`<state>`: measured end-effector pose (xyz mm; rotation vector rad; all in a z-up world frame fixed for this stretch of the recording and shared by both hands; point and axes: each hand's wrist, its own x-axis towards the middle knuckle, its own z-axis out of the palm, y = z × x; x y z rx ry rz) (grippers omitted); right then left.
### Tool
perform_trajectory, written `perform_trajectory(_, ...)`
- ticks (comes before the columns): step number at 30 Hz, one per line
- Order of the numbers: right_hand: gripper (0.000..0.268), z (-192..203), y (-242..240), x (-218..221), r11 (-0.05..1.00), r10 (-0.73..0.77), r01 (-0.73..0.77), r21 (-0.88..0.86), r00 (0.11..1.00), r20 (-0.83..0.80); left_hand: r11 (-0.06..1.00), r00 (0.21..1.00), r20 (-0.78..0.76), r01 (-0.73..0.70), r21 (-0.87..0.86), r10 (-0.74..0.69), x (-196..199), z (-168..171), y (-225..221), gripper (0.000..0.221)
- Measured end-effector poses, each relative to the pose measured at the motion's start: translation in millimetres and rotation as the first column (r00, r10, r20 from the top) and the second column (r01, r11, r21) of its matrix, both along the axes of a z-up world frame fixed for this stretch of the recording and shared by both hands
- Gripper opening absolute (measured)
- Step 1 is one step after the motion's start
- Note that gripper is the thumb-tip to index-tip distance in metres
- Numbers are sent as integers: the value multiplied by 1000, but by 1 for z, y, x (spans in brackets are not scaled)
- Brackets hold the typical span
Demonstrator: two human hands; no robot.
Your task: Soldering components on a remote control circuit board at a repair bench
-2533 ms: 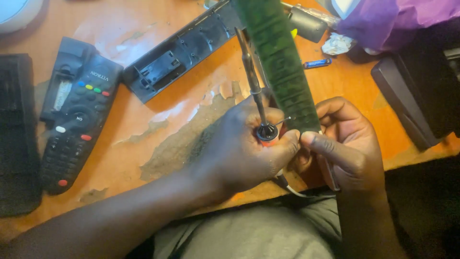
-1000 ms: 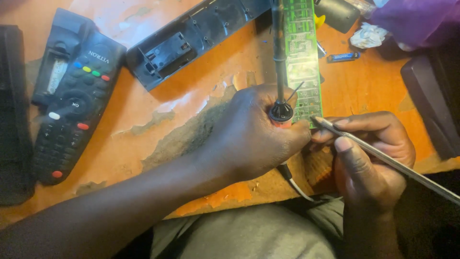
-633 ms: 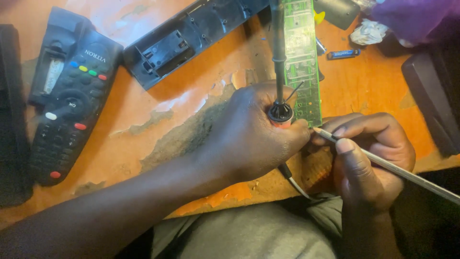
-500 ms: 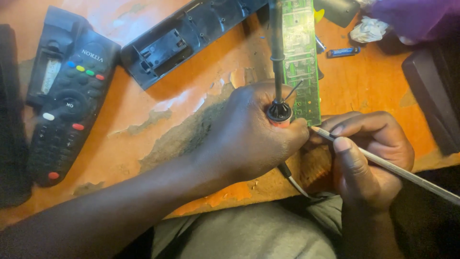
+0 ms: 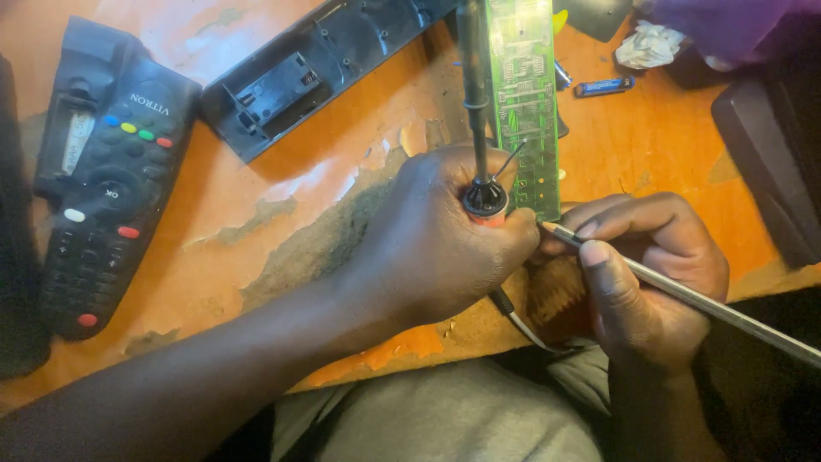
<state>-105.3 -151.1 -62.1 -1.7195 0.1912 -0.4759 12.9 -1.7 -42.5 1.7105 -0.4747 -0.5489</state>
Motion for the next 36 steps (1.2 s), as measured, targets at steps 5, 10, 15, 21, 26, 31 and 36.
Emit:
perform_trajectory(5, 19, -2, 1, 0, 1000, -19, 19, -21, 1000, 1, 1000, 1000, -1, 6, 16, -5, 1, 1, 0, 37)
perform_trajectory(10, 18, 1, 0, 0, 1000, -5, 5, -30, 1000, -14, 1000, 999, 36, 15, 23, -16, 1, 0, -1, 38)
perform_trajectory(15, 17, 1, 1, 0, 999, -34, 32, -31, 999, -40, 999, 996, -87, 18, -37, -21, 1, 6, 0, 33)
perform_trajectory(21, 19, 5, 1, 1, 999, 11, -13, -41, 1000, -26, 1000, 1000, 24, 11, -13, -11, 0, 1, 0, 37)
perform_trajectory(26, 18, 4, 0, 0, 1000, -4, 3, -31, 999, -37, 1000, 999, -36, 10, 4, -10, 0, 3, 0, 35)
perform_trajectory(31, 21, 6, 2, 1, 998, 10, -12, -65, 1000, -20, 1000, 1000, -12, 11, -4, -11, -1, 3, 0, 35)
perform_trajectory(36, 18, 7, 2, 2, 998, 11, -12, -59, 1000, -29, 1000, 1000, -4, 30, -1, -30, 0, 3, 1, 40)
